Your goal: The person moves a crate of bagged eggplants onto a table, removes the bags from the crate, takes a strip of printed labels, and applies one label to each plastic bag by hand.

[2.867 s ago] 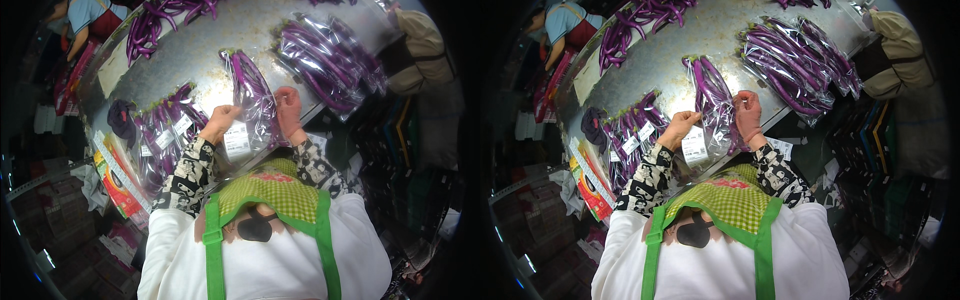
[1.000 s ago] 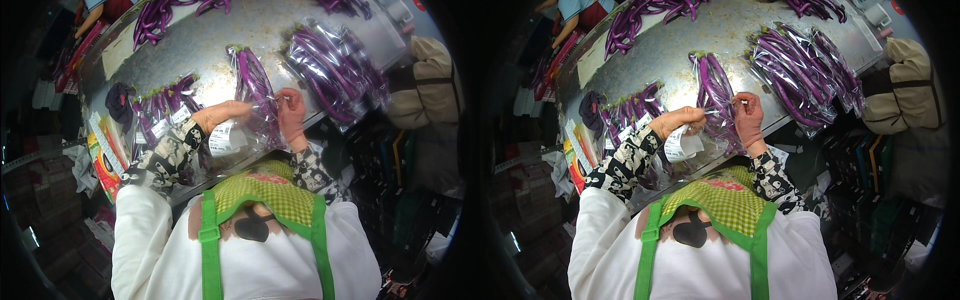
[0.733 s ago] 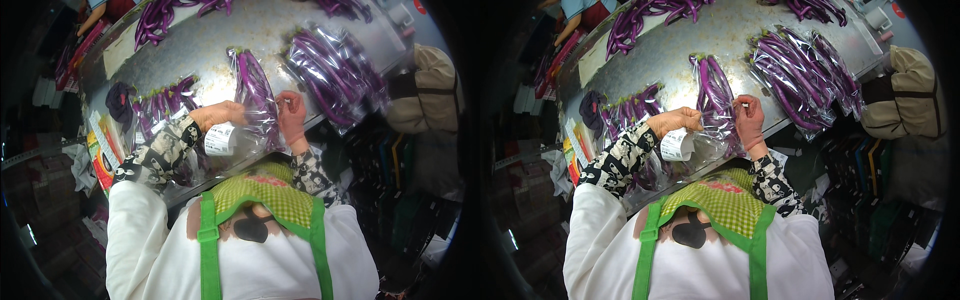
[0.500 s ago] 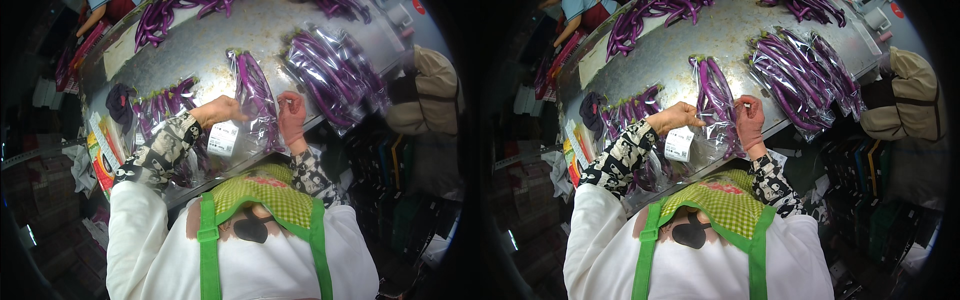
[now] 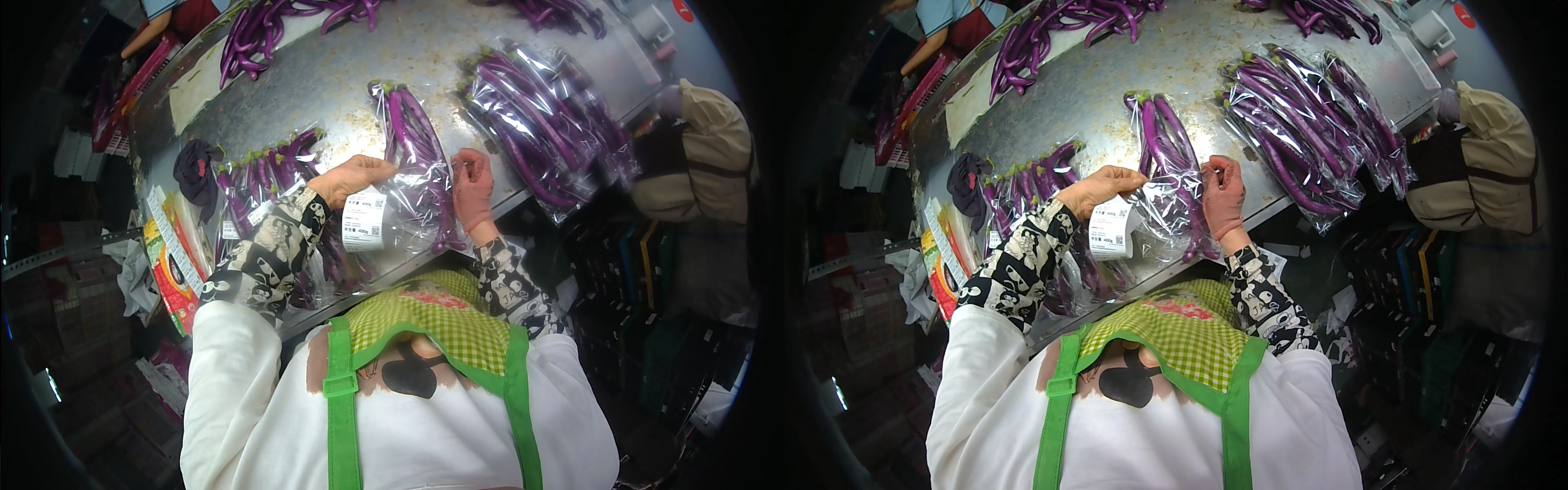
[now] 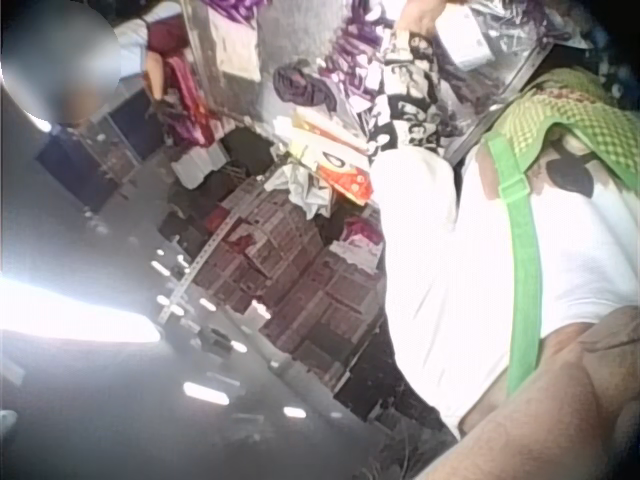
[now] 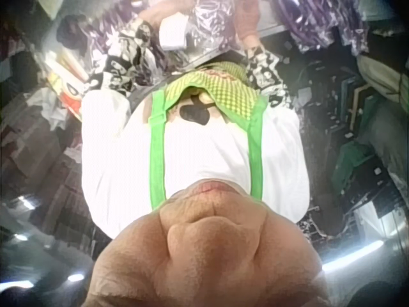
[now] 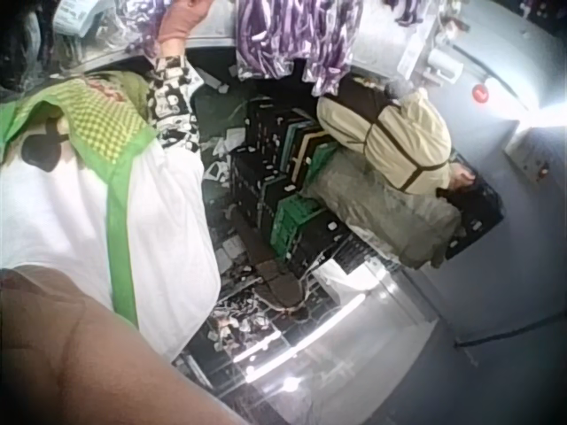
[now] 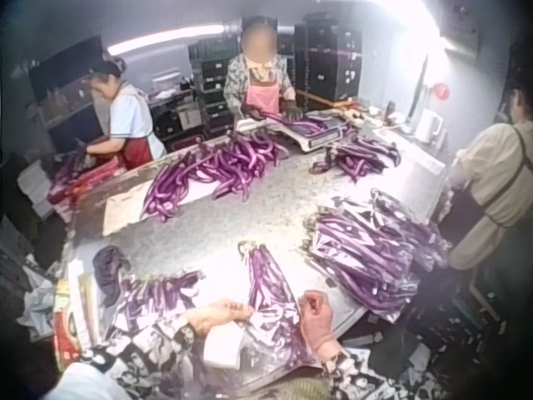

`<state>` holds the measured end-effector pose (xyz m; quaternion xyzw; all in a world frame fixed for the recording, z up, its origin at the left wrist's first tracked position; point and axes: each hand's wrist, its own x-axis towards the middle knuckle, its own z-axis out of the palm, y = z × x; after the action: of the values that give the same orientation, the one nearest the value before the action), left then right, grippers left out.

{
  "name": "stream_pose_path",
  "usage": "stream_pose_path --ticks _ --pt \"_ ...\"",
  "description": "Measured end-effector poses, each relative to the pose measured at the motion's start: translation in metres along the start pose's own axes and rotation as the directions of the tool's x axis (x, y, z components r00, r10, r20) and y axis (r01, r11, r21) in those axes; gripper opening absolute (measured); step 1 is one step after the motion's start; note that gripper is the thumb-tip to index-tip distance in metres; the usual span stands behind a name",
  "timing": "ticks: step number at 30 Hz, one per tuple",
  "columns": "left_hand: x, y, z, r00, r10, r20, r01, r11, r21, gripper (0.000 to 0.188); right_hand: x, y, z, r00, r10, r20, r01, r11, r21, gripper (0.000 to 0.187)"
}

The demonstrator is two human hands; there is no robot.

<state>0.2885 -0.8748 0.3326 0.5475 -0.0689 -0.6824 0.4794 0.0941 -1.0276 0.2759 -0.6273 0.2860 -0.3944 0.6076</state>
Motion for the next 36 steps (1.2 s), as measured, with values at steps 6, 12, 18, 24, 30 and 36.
stream_pose_path --ticks 6,12,18,24,30,36 --pt "0.008 -0.01 0.0 0.974 0.035 -0.223 0.016 0.975 0.223 0.007 -0.001 0.002 -0.001 0.991 0.109 0.083 -0.096 0.984 -0.153 0.021" --pt "0.037 -0.037 0.002 0.861 0.116 -0.494 0.073 0.935 0.347 0.015 0.002 0.018 -0.003 0.991 0.093 0.097 -0.019 0.81 -0.586 0.023" --pt "0.03 -0.02 0.003 0.954 -0.111 -0.28 0.155 0.978 0.141 0.021 0.02 -0.008 -0.01 0.871 0.326 0.367 -0.147 0.886 -0.439 0.055" --pt "0.007 -0.016 0.019 0.987 -0.063 -0.151 0.069 0.997 0.041 0.034 0.023 -0.095 -0.009 0.65 0.491 0.58 -0.489 0.854 -0.176 0.04" --pt "-0.075 -0.005 0.073 0.971 0.189 -0.149 -0.144 0.952 0.271 0.056 0.077 -0.145 -0.023 0.696 0.418 0.584 -0.404 0.9 -0.162 0.023" --pt "-0.152 0.003 0.123 0.829 0.489 0.271 -0.511 0.859 0.013 0.038 0.052 -0.123 0.042 0.75 0.063 0.659 0.66 -0.141 -0.738 0.028"
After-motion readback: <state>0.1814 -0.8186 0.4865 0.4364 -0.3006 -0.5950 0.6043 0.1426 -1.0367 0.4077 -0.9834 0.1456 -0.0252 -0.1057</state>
